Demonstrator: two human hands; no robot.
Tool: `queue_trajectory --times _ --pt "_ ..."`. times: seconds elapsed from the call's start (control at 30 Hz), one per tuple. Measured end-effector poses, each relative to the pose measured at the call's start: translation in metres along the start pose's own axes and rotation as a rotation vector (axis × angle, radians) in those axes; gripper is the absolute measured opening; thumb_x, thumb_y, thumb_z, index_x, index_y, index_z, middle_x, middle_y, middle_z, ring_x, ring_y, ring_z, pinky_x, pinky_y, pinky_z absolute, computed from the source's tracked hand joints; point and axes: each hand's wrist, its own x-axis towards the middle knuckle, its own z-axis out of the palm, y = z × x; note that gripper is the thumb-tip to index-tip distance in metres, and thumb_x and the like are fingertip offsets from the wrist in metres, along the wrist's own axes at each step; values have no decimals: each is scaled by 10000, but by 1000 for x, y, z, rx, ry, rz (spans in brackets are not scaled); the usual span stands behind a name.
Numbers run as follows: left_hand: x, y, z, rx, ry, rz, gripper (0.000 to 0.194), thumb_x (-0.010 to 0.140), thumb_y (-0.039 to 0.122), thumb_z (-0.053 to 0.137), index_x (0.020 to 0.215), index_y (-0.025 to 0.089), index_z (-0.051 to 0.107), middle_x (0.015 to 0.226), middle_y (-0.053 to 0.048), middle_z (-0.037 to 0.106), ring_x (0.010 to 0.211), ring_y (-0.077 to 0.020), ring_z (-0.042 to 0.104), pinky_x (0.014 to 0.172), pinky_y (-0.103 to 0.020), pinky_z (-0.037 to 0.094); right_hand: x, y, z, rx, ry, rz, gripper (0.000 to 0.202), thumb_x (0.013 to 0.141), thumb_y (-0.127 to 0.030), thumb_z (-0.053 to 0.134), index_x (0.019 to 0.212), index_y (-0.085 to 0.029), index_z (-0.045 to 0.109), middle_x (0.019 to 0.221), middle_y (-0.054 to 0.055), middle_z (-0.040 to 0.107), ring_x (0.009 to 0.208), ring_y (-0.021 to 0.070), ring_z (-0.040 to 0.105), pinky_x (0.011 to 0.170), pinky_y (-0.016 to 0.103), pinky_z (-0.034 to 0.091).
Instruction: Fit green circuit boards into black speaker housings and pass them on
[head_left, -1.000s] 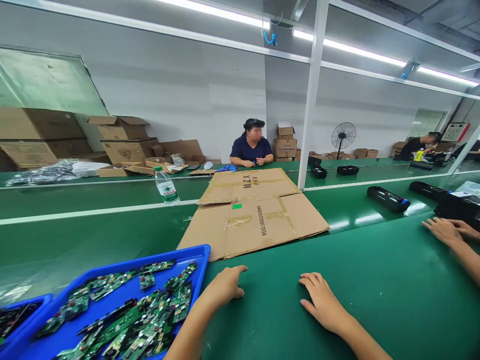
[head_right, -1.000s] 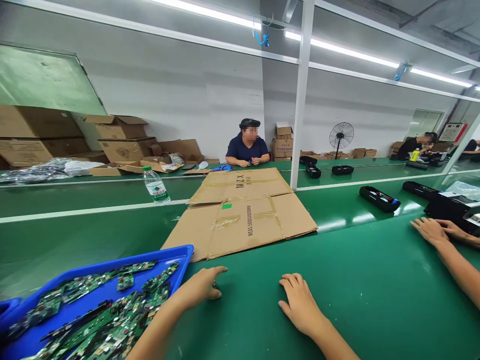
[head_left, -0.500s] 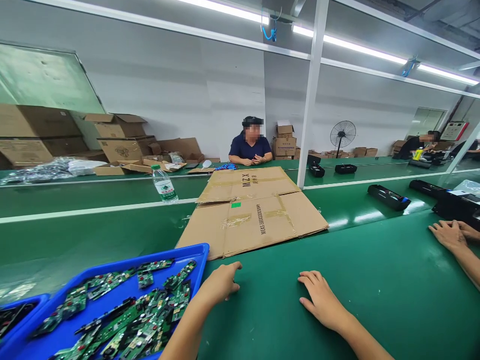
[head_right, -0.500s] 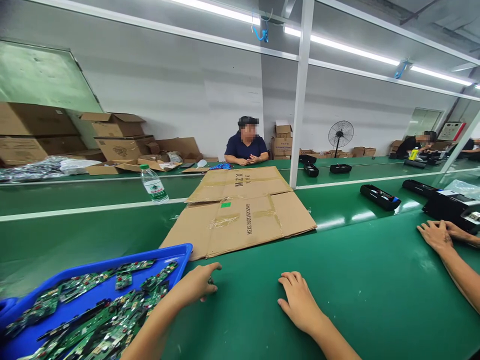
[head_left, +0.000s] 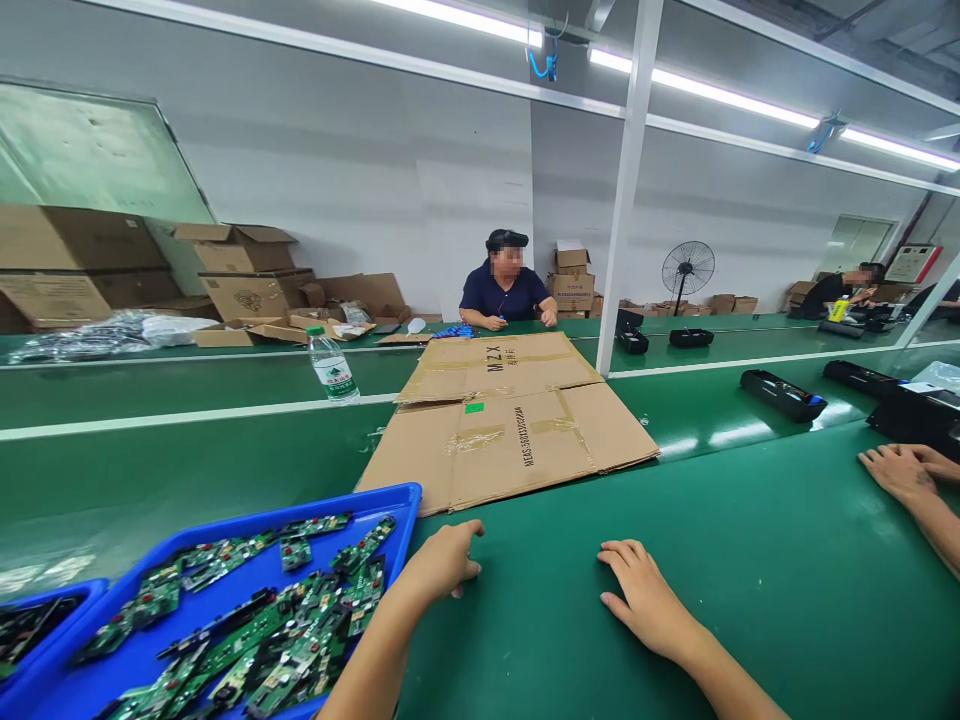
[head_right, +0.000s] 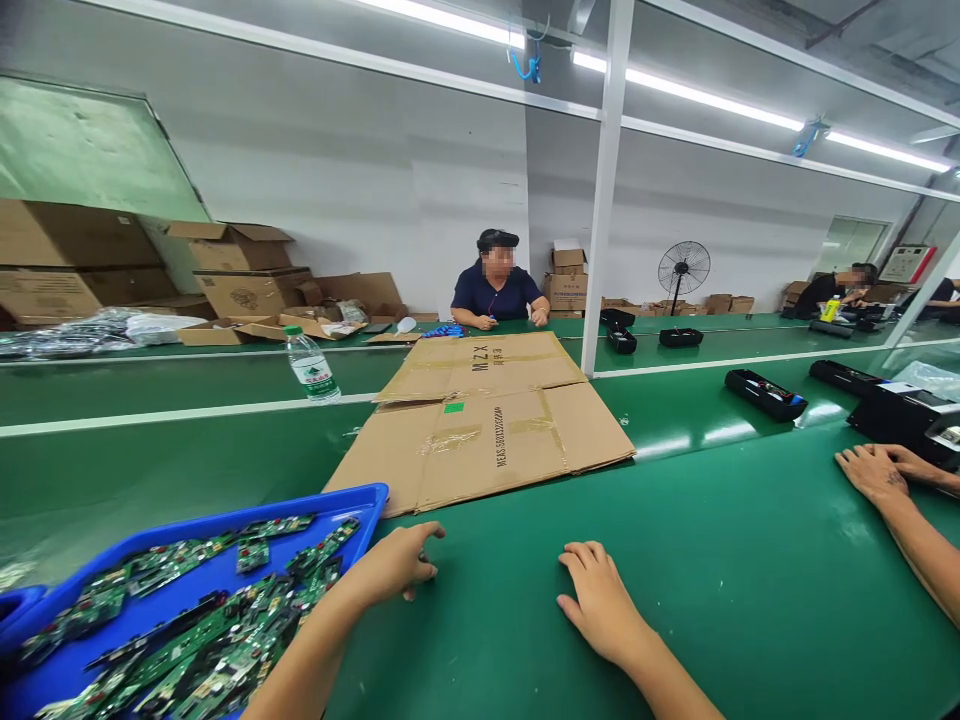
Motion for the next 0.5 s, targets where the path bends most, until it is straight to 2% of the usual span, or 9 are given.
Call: queue_trajectory --times 0.07,0.23,0.4,0.5 --pt "0 0 0 -2 -3 -1 461 672 132 493 1132 96 496 784 -56 675 477 -146 636 539 -225 469 0 1 1 -4 4 -8 402 829 -268 473 1225 -202 486 1286 59 452 1186 242 357 990 394 338" --pt "2 -3 1 -7 -14 -3 476 670 131 517 1145 114 491 624 -6 669 534 -160 650 549 -216 466 0 7 5 -37 12 -21 396 828 -270 469 1216 -190 488 1289 70 451 1179 251 361 989 412 335" --pt "4 -4 4 -10 -18 -15 471 666 145 541 1136 131 511 578 11 656 542 -161 649 574 -220 463 1 14 10 -54 13 -42 388 846 -305 460 1216 -189 482 1287 79 451 1177 249 364 980 417 345" --pt "4 -4 4 -3 -10 -19 474 666 152 546 1139 134 512 623 6 672 536 -155 647 590 -221 462 2 15 11 -55 17 -53 382 847 -306 462 1211 -195 483 1286 80 452 1174 252 366 976 424 347"
